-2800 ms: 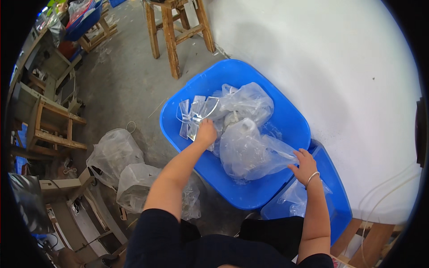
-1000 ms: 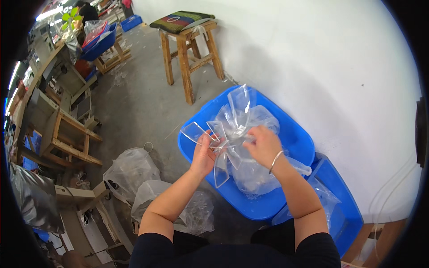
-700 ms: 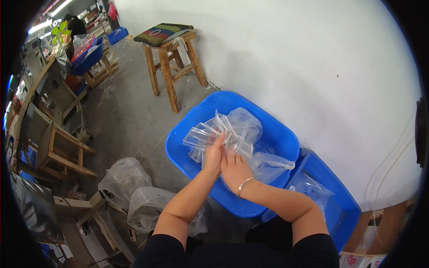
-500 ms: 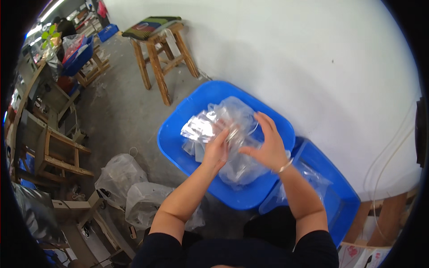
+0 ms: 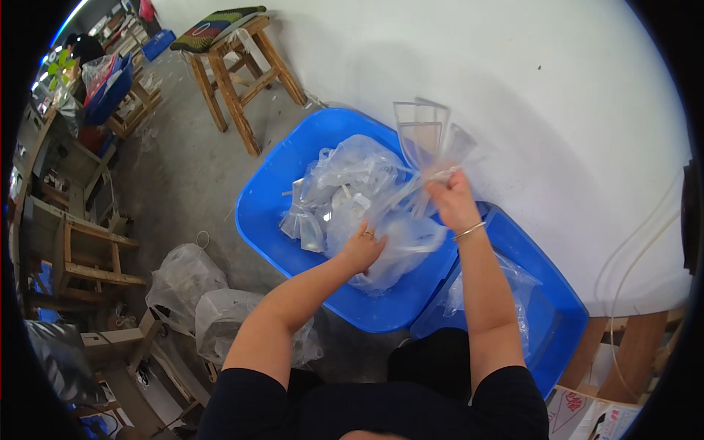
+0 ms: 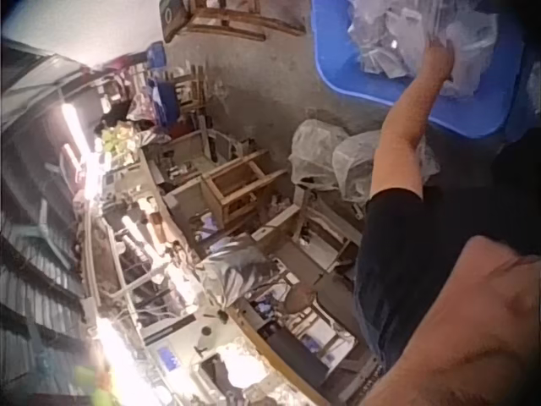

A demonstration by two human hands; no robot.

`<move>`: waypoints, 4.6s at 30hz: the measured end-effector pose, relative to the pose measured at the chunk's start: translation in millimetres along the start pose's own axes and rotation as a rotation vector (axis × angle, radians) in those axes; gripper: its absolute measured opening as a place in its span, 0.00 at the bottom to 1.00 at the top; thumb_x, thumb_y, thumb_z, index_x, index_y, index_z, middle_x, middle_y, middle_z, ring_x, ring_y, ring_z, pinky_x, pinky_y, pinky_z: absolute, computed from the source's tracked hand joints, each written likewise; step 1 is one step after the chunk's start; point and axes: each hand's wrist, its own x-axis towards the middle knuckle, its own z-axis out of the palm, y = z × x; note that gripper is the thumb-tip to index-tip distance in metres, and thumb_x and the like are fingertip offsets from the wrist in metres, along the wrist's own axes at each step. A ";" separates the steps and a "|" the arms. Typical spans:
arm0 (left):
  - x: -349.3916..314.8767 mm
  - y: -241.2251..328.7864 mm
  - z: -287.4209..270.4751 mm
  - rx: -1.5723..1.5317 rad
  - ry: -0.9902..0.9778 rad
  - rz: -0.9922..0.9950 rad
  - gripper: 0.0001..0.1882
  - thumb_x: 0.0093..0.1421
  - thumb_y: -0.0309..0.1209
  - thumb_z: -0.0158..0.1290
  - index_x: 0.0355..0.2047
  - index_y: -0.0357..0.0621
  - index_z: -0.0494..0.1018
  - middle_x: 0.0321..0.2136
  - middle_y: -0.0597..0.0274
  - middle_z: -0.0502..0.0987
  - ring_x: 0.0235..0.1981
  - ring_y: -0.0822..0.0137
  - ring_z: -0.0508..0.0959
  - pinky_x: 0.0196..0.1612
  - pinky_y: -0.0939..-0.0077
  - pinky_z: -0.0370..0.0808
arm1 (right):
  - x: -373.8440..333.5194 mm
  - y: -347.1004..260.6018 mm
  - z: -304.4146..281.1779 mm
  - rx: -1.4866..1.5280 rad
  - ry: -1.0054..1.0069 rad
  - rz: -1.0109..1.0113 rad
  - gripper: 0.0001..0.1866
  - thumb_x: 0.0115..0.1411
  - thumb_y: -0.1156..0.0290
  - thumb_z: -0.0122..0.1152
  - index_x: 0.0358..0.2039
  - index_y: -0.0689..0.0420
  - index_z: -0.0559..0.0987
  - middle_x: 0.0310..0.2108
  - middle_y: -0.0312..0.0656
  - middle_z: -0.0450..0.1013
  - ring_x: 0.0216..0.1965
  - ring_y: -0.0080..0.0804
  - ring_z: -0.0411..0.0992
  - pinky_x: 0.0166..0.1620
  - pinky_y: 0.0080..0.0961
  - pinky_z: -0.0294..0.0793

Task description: The person sits on the floor and sorts small transparent plastic parts from a blue bin, separating them by hand and placing them into smaller plastic bags. The person occasionally moves between the bin and a nearby table with a sewing machine.

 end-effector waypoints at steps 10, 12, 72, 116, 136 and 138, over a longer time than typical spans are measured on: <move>-98.0 38.5 51.1 -0.443 0.247 -0.248 0.15 0.49 0.30 0.48 0.38 0.42 0.75 0.38 0.52 0.75 0.44 0.55 0.74 0.53 0.60 0.66 | -62.9 148.1 14.5 0.138 -0.851 1.107 0.35 0.54 0.64 0.62 0.58 0.62 0.59 0.46 0.49 0.70 0.46 0.37 0.71 0.46 0.32 0.72; -130.7 46.0 69.2 -0.023 0.135 -0.084 0.11 0.47 0.30 0.49 0.31 0.44 0.77 0.33 0.53 0.76 0.40 0.56 0.76 0.57 0.55 0.61 | -67.0 132.3 6.8 0.119 -0.883 1.196 0.36 0.55 0.65 0.60 0.59 0.62 0.57 0.46 0.50 0.70 0.47 0.38 0.71 0.47 0.32 0.72; -117.6 -172.9 110.6 -1.530 0.065 -1.450 0.21 0.43 0.40 0.60 0.33 0.36 0.77 0.37 0.50 0.78 0.41 0.52 0.77 0.42 0.60 0.74 | -53.0 97.7 54.3 -0.832 -0.349 0.367 0.19 0.56 0.66 0.59 0.46 0.61 0.74 0.40 0.44 0.76 0.38 0.30 0.75 0.42 0.23 0.73; -174.3 -17.6 -90.0 -2.546 0.824 -0.499 0.29 0.49 0.34 0.62 0.49 0.37 0.66 0.41 0.54 0.74 0.41 0.60 0.76 0.44 0.62 0.75 | -54.2 -80.2 196.6 -0.737 -0.169 -0.363 0.07 0.50 0.78 0.61 0.31 0.63 0.78 0.31 0.44 0.76 0.27 0.32 0.73 0.34 0.22 0.72; -177.3 5.5 -102.3 -2.481 0.587 -0.560 0.32 0.47 0.32 0.64 0.50 0.39 0.63 0.42 0.52 0.73 0.40 0.62 0.76 0.42 0.63 0.76 | -63.4 -56.1 196.2 -0.152 -0.175 -0.197 0.12 0.51 0.77 0.65 0.38 0.61 0.79 0.36 0.37 0.72 0.34 0.20 0.70 0.35 0.14 0.71; -178.3 5.2 -103.1 -2.482 0.582 -0.560 0.32 0.47 0.32 0.64 0.50 0.39 0.63 0.42 0.52 0.73 0.40 0.62 0.76 0.42 0.63 0.76 | -63.6 -55.4 197.0 -0.113 -0.189 -0.196 0.12 0.52 0.77 0.64 0.38 0.61 0.79 0.36 0.37 0.71 0.34 0.20 0.70 0.36 0.13 0.71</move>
